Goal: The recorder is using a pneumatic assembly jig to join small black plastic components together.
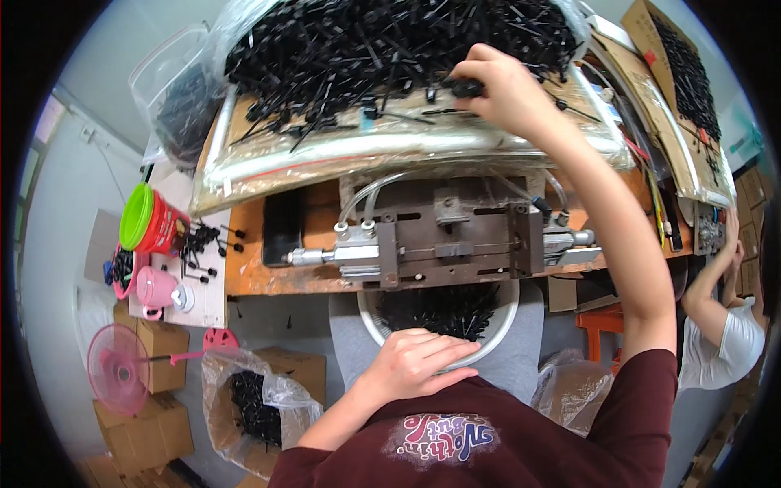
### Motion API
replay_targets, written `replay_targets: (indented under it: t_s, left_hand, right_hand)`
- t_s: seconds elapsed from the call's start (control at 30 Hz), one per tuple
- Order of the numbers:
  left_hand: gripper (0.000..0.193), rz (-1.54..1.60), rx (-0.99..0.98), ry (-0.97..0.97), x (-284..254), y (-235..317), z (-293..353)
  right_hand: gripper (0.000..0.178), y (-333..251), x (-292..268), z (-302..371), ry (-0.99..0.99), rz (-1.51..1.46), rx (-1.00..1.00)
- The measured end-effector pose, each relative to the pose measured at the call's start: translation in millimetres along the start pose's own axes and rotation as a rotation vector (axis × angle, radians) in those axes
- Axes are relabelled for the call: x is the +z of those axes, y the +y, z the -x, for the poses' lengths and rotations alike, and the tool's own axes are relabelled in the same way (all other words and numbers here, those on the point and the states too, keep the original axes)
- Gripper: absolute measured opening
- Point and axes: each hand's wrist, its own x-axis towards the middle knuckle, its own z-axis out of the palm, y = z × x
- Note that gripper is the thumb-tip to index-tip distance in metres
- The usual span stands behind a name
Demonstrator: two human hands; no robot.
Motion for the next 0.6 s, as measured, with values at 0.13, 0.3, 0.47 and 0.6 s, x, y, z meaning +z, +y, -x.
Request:
replay_targets:
  t_s: [0.13, 0.3, 0.47, 0.6]
  left_hand:
    - [0.037, -0.019, -0.041, -0.070, 2, 2, -2]
    - [0.040, -0.058, -0.164, -0.138, 36, -11, 17]
    - [0.047, -0.136, -0.289, -0.373, 62, -30, 58]
    - [0.052, -0.177, -0.292, -0.548, 78, -34, 76]
  right_hand:
    - [0.045, -17, 2, 2, -0.042, -0.160, 0.147]
    - [0.044, -55, -16, 71, 0.299, -0.393, 0.044]
    - [0.030, -53, -82, 218, 0.603, -0.404, 0.220]
    - [0.012, 32, -67, 373, 1.112, -0.123, 1.139]
